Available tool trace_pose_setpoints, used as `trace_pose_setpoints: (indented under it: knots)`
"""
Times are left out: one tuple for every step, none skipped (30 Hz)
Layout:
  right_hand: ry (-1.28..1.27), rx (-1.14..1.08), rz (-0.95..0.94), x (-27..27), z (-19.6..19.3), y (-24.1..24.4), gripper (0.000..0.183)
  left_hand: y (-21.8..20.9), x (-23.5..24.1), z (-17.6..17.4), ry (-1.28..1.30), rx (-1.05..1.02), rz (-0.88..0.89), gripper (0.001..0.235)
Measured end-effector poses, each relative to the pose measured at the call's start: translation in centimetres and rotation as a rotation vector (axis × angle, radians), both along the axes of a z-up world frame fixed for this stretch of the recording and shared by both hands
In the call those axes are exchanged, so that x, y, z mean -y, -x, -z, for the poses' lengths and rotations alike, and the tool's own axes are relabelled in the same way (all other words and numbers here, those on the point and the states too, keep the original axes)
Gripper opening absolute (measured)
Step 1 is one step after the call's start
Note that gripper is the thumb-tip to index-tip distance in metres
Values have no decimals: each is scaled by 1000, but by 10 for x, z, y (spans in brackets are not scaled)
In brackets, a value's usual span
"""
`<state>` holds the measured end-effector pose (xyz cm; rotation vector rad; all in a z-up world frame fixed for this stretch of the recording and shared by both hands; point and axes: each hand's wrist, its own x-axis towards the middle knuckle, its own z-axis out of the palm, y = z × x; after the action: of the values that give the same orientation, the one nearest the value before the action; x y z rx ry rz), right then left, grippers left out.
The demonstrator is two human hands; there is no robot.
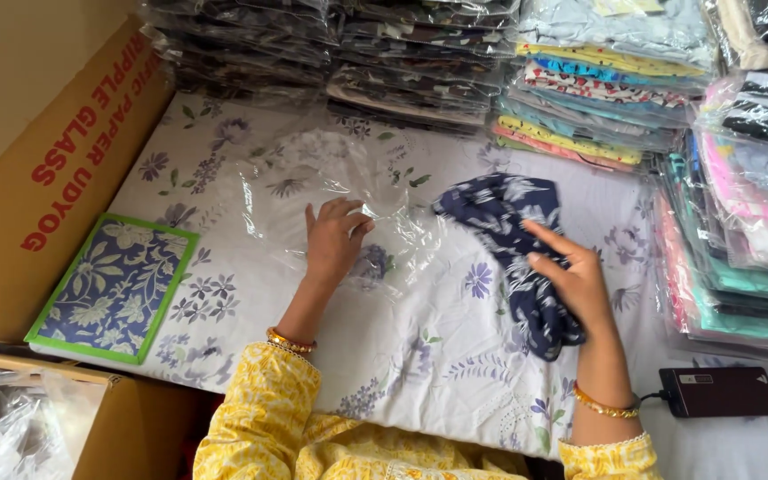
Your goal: Folding a navy blue patterned garment and sealing it in a plastic bag.
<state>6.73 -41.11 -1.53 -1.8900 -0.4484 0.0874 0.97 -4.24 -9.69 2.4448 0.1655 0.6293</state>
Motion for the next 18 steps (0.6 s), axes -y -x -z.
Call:
trace_pose_setpoints:
  knots:
    - [-26, 7, -70, -8, -1, 2, 50, -1, 1, 2, 41, 41, 8, 12]
    - [-27, 12, -72, -19, 0, 7, 50, -1, 2, 0, 40, 46, 7, 12]
    - [11, 38, -181, -30, 2, 11, 48, -2, 4, -2, 66, 36, 3, 13]
    - [51, 64, -291, -42, 3, 14, 46, -3, 6, -4, 92, 25, -1, 13]
    - [51, 69, -295, -54, 3, 21, 46, -6, 0, 3, 92, 30, -5, 13]
    - [199, 71, -331, -66, 3, 28, 48, -9, -5, 11, 146, 49, -13, 13]
    - [347, 72, -366, -79, 3, 35, 51, -11, -11, 18, 200, 67, -20, 13]
    - [346, 75, -370, -81, 8, 36, 51, -11, -17, 20, 198, 70, -24, 13]
    - [456, 72, -377, -83, 13, 37, 55, -10, -22, 22, 245, 106, -27, 13]
    - [567, 70, -383, -85, 18, 38, 59, -10, -28, 25, 291, 142, -30, 12]
    - [568, 71, -384, -85, 20, 37, 59, -4, -21, 13, 291, 144, -31, 12]
    - [528, 102, -397, -85, 22, 36, 60, 2, -15, 2, 137, 209, -65, 20]
    - [485, 129, -408, -84, 25, 36, 61, 9, -9, -10, -20, 270, -93, 31]
    - [483, 128, -405, -84, 25, 38, 61, 13, 2, -22, -22, 269, -90, 31]
    - [488, 150, -404, -85, 26, 38, 61, 17, 12, -35, -39, 231, -13, 34]
    - [494, 173, -403, -85, 26, 39, 61, 21, 23, -48, -57, 192, 64, 37]
    - [494, 173, -403, -86, 26, 41, 61, 21, 29, -56, -57, 192, 64, 37]
    - [535, 225, -398, -87, 26, 43, 59, 21, 36, -64, -93, 141, 66, 50]
